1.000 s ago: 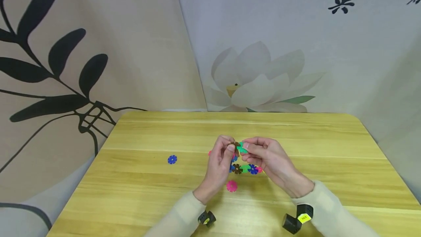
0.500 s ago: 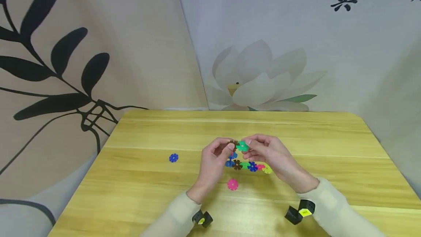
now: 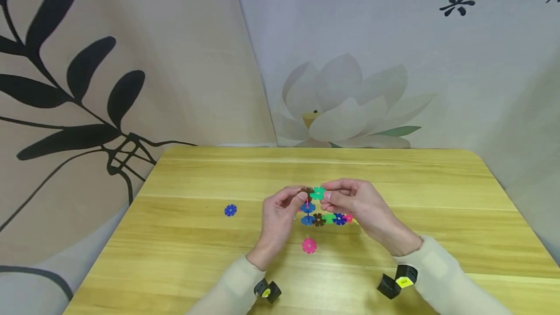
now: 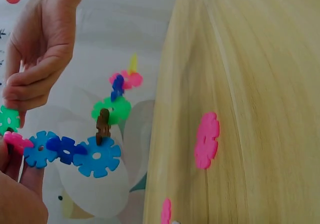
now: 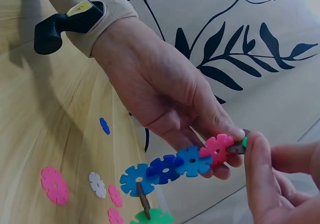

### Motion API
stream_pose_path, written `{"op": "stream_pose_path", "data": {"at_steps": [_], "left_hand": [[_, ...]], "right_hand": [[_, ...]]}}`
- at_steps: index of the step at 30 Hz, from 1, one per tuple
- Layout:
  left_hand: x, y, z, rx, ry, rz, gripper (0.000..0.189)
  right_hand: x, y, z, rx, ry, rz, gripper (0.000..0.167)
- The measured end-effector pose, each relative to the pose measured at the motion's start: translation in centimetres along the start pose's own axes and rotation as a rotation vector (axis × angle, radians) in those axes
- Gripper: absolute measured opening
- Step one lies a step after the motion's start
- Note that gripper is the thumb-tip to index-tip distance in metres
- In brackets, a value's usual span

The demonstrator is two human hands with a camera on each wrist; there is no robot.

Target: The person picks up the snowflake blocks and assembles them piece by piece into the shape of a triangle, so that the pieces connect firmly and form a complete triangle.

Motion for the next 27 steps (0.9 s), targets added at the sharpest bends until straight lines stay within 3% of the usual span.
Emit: {"op": "stream_pose_path", "data": {"at_steps": [5, 8, 12, 15, 18, 21, 27], "left_hand": [[-0.2, -0.4, -0.3, -0.016, -0.015, -0.003, 0.018], [-0.2, -1.0, -0.5, -0.015, -0.053, 0.013, 0.019], [-0.3, -1.9, -0.7, -0.001, -0.093, 0.055, 0.02], [-0.4, -2.6, -0.8, 0.02, -0.115, 0.085, 0.022], [-0.5, -3.1, -1.0, 0.065, -0.125, 0.112, 0.023], [-0.5, -3.6, -1.2, 0.139, -0.13, 0.129, 0.021], [-0.7, -4.6, -0.9, 0.209, -0.119, 0.147, 0.015]], "right_hand": [[-0.1, 0.4, 0.0, 0.032, -0.01, -0.008, 0.038], [-0.1, 0.7, -0.4, 0.206, -0.072, -0.002, 0.041], [0.8, 0.7, -1.3, 0.504, -0.234, 0.099, 0.041], [2.1, 0.4, -1.8, 0.639, -0.355, 0.196, 0.03], [3.3, 0.4, -1.7, 0.749, -0.482, 0.234, 0.016], [4.1, 0.7, -1.1, 0.812, -0.614, 0.201, 0.012], [4.7, 2.2, 0.6, 0.816, -0.81, 0.018, 0.019]]}}
Point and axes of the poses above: each hand's wrist, its own x-axis away from the middle knuckle, its own y-axis out of the palm, z = x × y, the point moved 5 cm from there along -x, towards the middle knuckle, and after that the axes turned 3 degrees about -y, right-handed, at the moved point
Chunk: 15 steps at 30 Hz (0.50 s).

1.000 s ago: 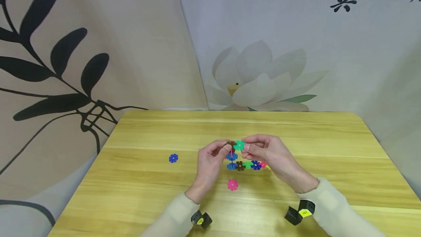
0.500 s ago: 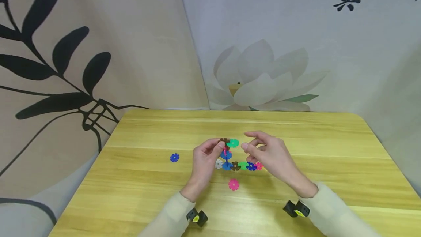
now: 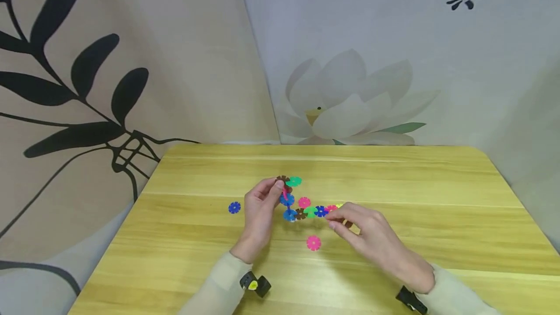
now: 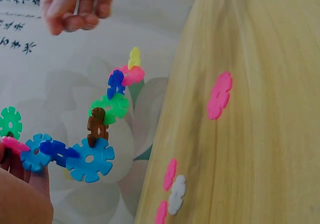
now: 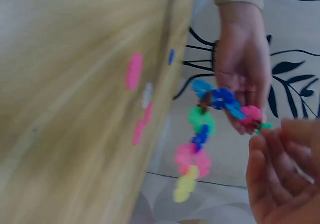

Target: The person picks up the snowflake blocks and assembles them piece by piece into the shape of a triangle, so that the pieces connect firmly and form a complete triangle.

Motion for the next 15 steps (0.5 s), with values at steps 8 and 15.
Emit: {"op": "stream_pose_path", "data": {"at_steps": [8, 15], "left_hand": [[-0.4, -0.8, 0.5, 0.053, 0.001, 0.012, 0.016], [-0.5, -1.3, 0.7, 0.05, 0.01, 0.01, 0.019]], "right_hand": [[1.0, 3.0, 0.1, -0.027, -0.137, -0.269, 0.028], [2.0, 5.2, 1.1, 0.035, -0.048, -0.508, 0.033]]}}
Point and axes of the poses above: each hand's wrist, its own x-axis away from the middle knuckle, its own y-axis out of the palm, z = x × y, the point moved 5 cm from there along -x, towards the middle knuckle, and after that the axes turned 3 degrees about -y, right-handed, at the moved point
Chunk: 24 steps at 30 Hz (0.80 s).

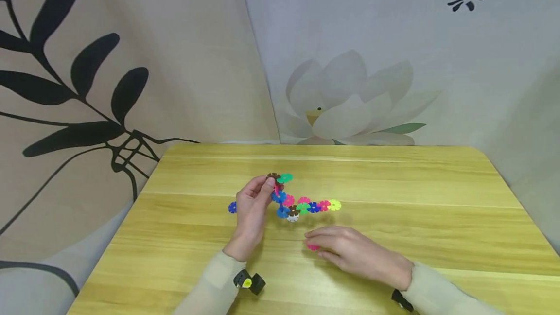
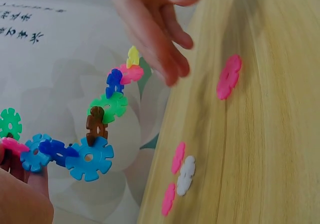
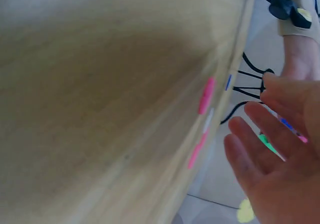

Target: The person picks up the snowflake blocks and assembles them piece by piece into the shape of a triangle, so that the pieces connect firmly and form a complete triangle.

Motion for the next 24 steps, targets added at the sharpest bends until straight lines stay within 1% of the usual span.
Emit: {"op": "stream_pose_path", "data": {"at_steps": [4, 9, 13, 18, 20, 24], "left_hand": [[-0.1, -0.2, 0.0, -0.008, 0.005, -0.003, 0.021], [-0.1, -0.3, 0.1, -0.006, 0.008, -0.003, 0.021], [0.1, -0.2, -0.1, 0.0, 0.003, -0.006, 0.021], [0.1, -0.1, -0.2, -0.001, 0.011, -0.021, 0.023], [0.1, 0.1, -0.3, 0.007, 0.014, -0.026, 0.021], [0.1, 0.4, -0.5, 0.052, 0.011, -0.025, 0.012]], "right_hand": [[-0.3, 0.7, 0.4, 0.022, 0.018, -0.06, 0.038], [-0.5, 1.2, 0.9, 0.043, 0.041, -0.095, 0.039], [-0.6, 1.4, 1.1, 0.071, 0.026, -0.086, 0.034], [-0.8, 1.7, 1.1, 0.119, -0.004, -0.071, 0.028], [-0.8, 1.7, 1.1, 0.137, 0.0, -0.078, 0.025], [-0.6, 1.7, 1.3, 0.16, 0.036, -0.087, 0.015]]}}
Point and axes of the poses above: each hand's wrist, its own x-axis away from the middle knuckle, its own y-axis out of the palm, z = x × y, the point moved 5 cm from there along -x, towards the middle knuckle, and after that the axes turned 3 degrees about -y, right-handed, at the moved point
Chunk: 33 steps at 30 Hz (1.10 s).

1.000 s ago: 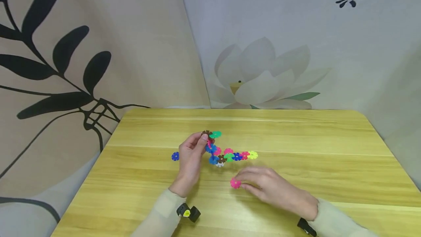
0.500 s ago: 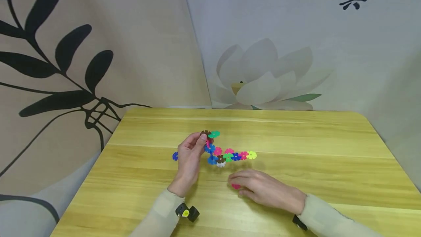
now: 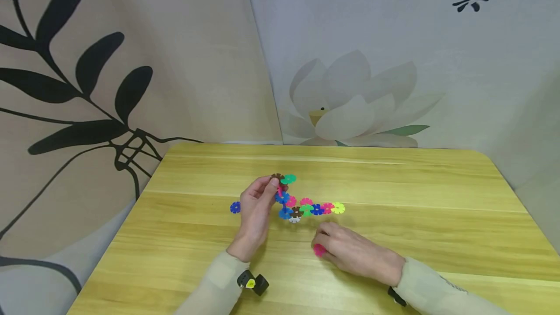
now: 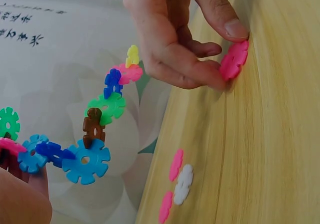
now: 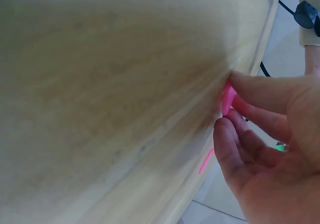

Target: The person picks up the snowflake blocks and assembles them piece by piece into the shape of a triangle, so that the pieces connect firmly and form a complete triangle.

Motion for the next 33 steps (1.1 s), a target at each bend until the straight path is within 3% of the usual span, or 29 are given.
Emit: {"op": "stream_pose_path", "data": {"at_steps": [4, 8, 19, 25, 33], "left_hand": [[0.1, 0.5, -0.2, 0.042, -0.008, -0.003, 0.006], [0.3, 1.0, -0.4, 0.044, -0.021, -0.007, 0.006], [0.5, 1.9, -0.9, 0.048, -0.01, -0.021, 0.008], [0.7, 2.3, -1.2, 0.024, -0.016, -0.026, 0.016], [0.7, 2.9, -1.4, 0.039, -0.013, -0.028, 0.013]], "right_hand": [[0.4, -0.1, 0.0, -0.047, 0.04, -0.007, 0.013], [1.0, -0.4, -0.1, -0.166, 0.061, 0.009, 0.014], [2.2, -3.7, -0.8, -0.327, 0.09, 0.203, 0.017], [2.4, -5.7, -0.7, -0.42, 0.125, 0.265, 0.011], [2.6, -7.6, 0.1, -0.489, 0.168, 0.348, 0.014]]}}
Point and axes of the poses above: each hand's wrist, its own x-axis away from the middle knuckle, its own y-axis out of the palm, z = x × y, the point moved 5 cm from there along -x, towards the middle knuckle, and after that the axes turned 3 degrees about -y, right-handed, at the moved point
